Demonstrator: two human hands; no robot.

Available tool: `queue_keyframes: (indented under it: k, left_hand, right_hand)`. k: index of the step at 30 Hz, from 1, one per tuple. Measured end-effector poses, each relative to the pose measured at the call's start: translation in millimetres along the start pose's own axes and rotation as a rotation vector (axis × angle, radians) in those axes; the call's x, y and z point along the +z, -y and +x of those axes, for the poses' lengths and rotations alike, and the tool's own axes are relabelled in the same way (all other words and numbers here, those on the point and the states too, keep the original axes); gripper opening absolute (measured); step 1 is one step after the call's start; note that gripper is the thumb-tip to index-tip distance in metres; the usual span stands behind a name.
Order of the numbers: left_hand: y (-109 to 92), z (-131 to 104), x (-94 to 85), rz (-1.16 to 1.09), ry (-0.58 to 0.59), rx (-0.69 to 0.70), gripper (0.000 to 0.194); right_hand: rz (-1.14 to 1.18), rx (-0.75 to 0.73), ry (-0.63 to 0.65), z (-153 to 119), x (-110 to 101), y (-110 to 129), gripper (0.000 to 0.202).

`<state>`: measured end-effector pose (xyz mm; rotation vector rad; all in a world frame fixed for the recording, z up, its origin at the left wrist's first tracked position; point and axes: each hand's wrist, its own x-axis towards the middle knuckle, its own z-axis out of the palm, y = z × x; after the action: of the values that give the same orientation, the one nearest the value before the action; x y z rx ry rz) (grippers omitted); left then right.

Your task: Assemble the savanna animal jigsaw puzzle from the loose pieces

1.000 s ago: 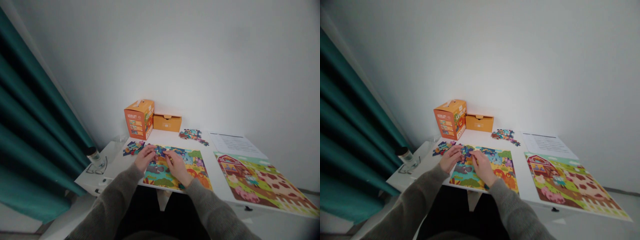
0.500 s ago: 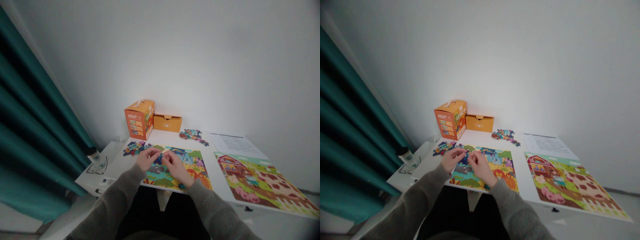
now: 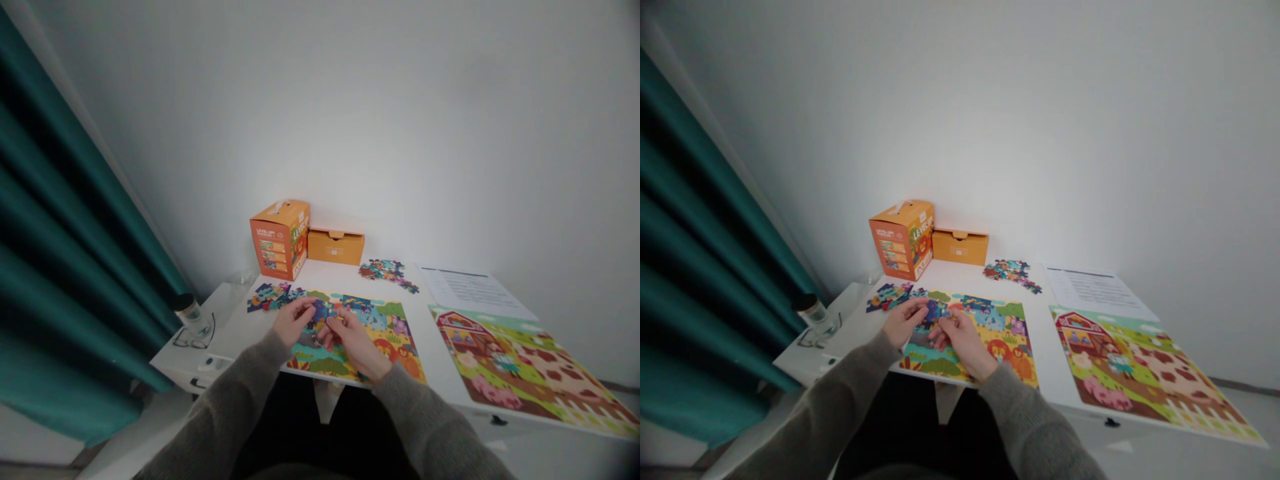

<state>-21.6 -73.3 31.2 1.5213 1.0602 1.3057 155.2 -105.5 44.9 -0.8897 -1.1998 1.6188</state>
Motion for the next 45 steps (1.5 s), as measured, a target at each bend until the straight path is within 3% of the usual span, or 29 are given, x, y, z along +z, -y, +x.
queue_keyframes:
  k: [8, 22, 34, 40, 45]
  left_hand:
    - [0, -4, 0.4, 0.034, -0.057, 0.004, 0.034]
    - [-11, -7, 0.7, -0.034, -0.042, -0.018, 0.039]
    - [-10, -8, 2.2, -0.069, -0.029, 0.008, 0.036]
    - [-10, -13, 9.4, -0.108, -0.033, 0.039, 0.047]
    - [-18, 0, 6.3, -0.053, -0.054, 0.064, 0.03]
  right_hand:
    - [-0.172, -0.113, -0.127, 4, -9, -1, 0.033]
    - [-0.205, -0.149, -0.069, 1, -10, 9, 0.037]
    - [-0.208, -0.157, -0.123, -1, -9, 20, 0.035]
    - [-0.157, -0.135, -0.122, -3, -8, 19, 0.035]
    - [-0.32, -0.092, -0.035, -9, -5, 9, 0.037]
